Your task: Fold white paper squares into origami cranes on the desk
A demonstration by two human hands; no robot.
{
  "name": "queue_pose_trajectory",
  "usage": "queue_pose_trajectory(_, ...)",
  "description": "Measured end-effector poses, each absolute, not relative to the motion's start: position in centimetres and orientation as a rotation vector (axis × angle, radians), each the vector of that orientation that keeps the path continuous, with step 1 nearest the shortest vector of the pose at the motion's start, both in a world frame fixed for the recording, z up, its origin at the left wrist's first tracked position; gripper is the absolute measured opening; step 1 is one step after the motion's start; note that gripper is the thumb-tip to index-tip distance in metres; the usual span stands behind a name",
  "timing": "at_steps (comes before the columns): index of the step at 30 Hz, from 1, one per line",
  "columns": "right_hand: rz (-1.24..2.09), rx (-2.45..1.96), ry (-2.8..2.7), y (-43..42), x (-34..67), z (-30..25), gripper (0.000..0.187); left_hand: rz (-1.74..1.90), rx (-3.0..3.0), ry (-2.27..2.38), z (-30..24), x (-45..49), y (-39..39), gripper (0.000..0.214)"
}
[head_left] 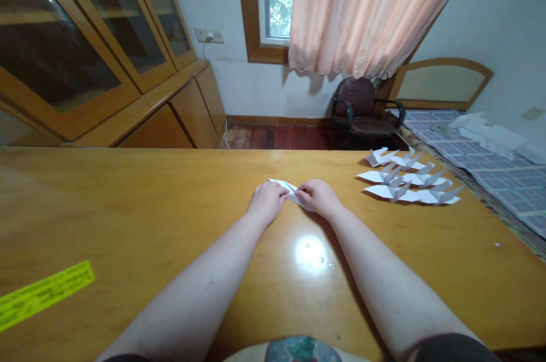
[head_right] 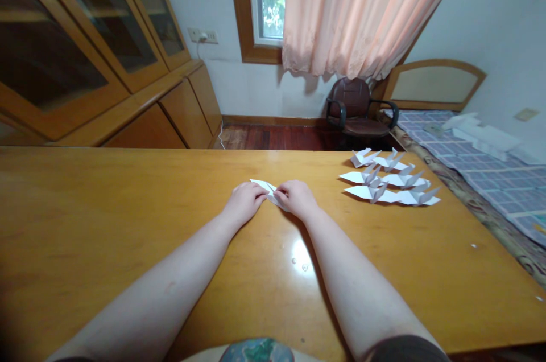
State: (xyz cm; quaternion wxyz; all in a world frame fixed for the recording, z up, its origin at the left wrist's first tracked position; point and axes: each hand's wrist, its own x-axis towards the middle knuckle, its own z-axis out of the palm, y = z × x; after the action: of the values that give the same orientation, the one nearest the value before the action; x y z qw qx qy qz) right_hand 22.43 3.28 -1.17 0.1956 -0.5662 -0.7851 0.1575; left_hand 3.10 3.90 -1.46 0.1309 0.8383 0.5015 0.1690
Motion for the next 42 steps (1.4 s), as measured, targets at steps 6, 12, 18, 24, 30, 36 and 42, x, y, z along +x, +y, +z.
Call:
queue_pose_trajectory(6, 0.637, -1.647, -2.168, 3.0, 21.9, -1.3, 0.023, 0.540, 2.345, 1.520, -2.1, 3.0, 4.5, 0.020)
queue_pose_trajectory(12, 0.645, -1.719, -2.156, 3.2, 21.7, -1.4, 0.020, 0.627, 2.281, 1.553, -2.6, 3.2, 4.6, 0.015)
queue_pose_trajectory(18, 0.652, -1.722, -2.150, 3.0, 21.6, -1.3, 0.019, 0.655, 2.251, 1.489, -2.2, 3.3, 4.5, 0.015)
queue_pose_trajectory(24, 0.666, -1.747, -2.120, 3.2, 21.6, -1.8, 0.021, 0.625, 2.206, 1.495, -2.1, 3.3, 4.3, 0.023)
queue_pose_trajectory(30, 0.655, -1.737, -2.146, 3.2, 21.5, -1.7, 0.022, 0.621, 2.214, 1.524, -2.3, 3.6, 4.0, 0.017)
queue_pose_trajectory(36, 0.628, -1.733, -2.179, 2.9, 21.2, -1.1, 0.022, 0.680, 2.212, 1.510, -2.8, 4.0, 4.2, 0.013)
queue_pose_trajectory(42, 0.627, -1.748, -2.180, 2.8, 21.2, -1.0, 0.021, 0.715, 2.141, 1.495, -2.9, 3.8, 4.5, 0.012)
